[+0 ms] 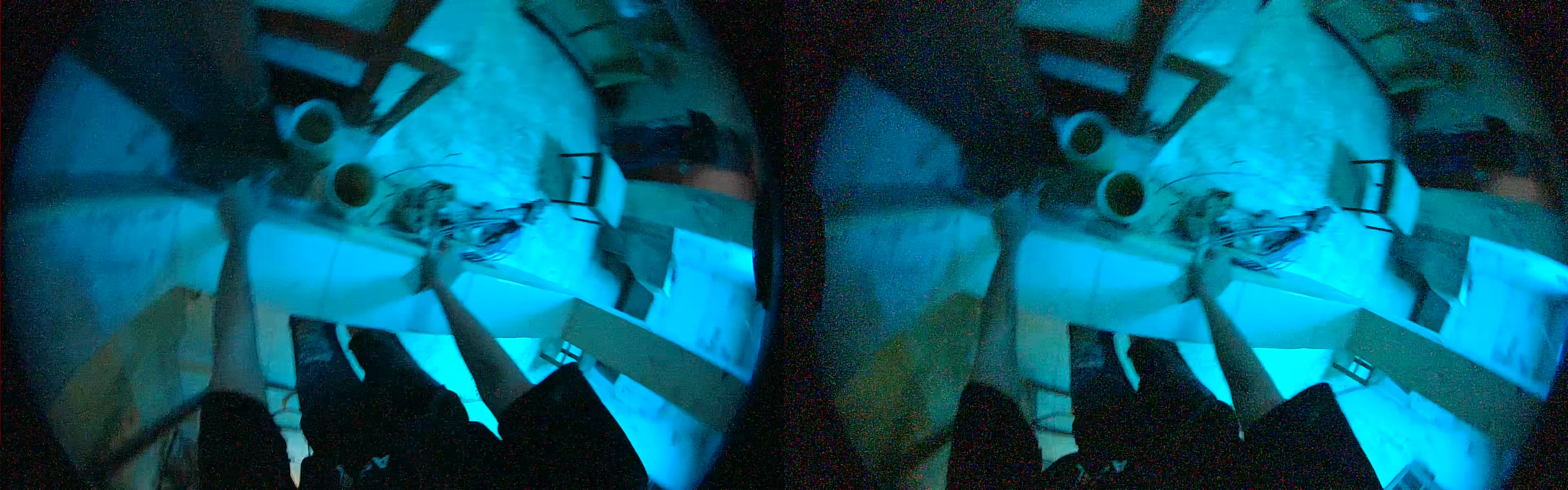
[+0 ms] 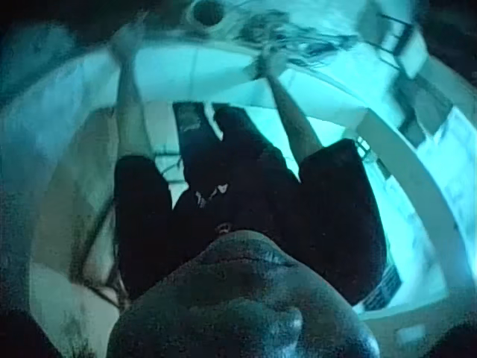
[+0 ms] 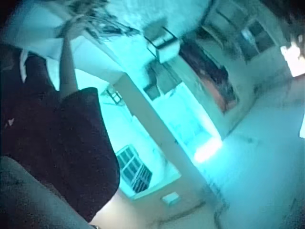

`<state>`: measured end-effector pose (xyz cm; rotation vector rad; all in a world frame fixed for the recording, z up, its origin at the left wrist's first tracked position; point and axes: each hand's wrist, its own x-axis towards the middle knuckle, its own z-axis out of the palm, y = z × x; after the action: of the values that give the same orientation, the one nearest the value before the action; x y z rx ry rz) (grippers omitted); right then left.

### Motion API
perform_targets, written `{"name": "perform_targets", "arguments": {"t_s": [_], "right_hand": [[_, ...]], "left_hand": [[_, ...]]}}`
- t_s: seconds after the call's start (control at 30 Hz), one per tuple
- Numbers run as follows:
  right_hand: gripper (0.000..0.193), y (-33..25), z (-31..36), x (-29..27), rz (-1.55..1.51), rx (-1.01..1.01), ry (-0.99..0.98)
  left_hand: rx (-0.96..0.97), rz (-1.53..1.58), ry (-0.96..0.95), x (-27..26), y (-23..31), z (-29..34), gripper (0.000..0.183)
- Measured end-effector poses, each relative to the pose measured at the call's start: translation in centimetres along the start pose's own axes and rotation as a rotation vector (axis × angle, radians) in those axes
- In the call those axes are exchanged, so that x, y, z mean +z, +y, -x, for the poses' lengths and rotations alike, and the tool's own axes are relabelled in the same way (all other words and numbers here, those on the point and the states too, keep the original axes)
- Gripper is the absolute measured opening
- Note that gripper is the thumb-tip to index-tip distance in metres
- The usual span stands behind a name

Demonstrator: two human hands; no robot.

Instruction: The person sands the edge of an archway with sandpaper and then scrapes and sands an upper section of a wall.

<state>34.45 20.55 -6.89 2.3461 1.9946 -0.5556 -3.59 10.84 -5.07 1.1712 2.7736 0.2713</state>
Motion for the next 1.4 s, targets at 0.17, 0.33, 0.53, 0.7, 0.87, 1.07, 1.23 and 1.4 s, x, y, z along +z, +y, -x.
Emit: {"name": "perform_targets", "arguments": {"t_s": [0.17, 0.33, 0.53, 0.7, 0.87, 1.07, 1.23, 1.4], "right_hand": [[0.039, -1.5, 0.4, -1.5, 0.021, -0.056, 0.004], [0.042, -2.4, 1.0, -1.9, 0.119, 0.012, -0.1], [0.041, -0.5, 0.9, -0.2, 0.142, -0.103, 0.089], [0.042, 0.2, 0.5, -0.4, 0.131, -0.049, 0.022], [0.047, 0.6, 0.7, 0.3, 0.029, -0.118, 0.057], [0.046, 2.6, -0.3, 1.1, 0.189, -0.021, 0.047], [0.039, -2.8, -2.2, -1.4, 0.042, -0.026, 0.034], [0.035, -15.9, -0.7, -3.2, -0.575, -0.226, -0.326]], "left_hand": [[-0.07, 0.086, -0.147, -0.6, 1.7, -0.5, 0.038], [-0.062, 0.031, -0.208, 0.1, 0.1, -0.2, 0.036], [-0.052, -0.006, -0.194, 1.2, -0.6, 0.2, 0.038], [-0.054, -0.005, -0.361, 0.8, 0.4, -0.2, 0.042], [-0.043, -0.002, -0.26, 0.3, -0.3, 0.5, 0.034], [-0.027, 0.078, -0.316, 1.1, -0.3, 0.0, 0.03], [-0.058, 0.131, -0.357, 1.1, -0.2, 0.3, 0.031], [0.002, 0.141, -0.367, 0.8, 0.4, 0.4, 0.031]]}}
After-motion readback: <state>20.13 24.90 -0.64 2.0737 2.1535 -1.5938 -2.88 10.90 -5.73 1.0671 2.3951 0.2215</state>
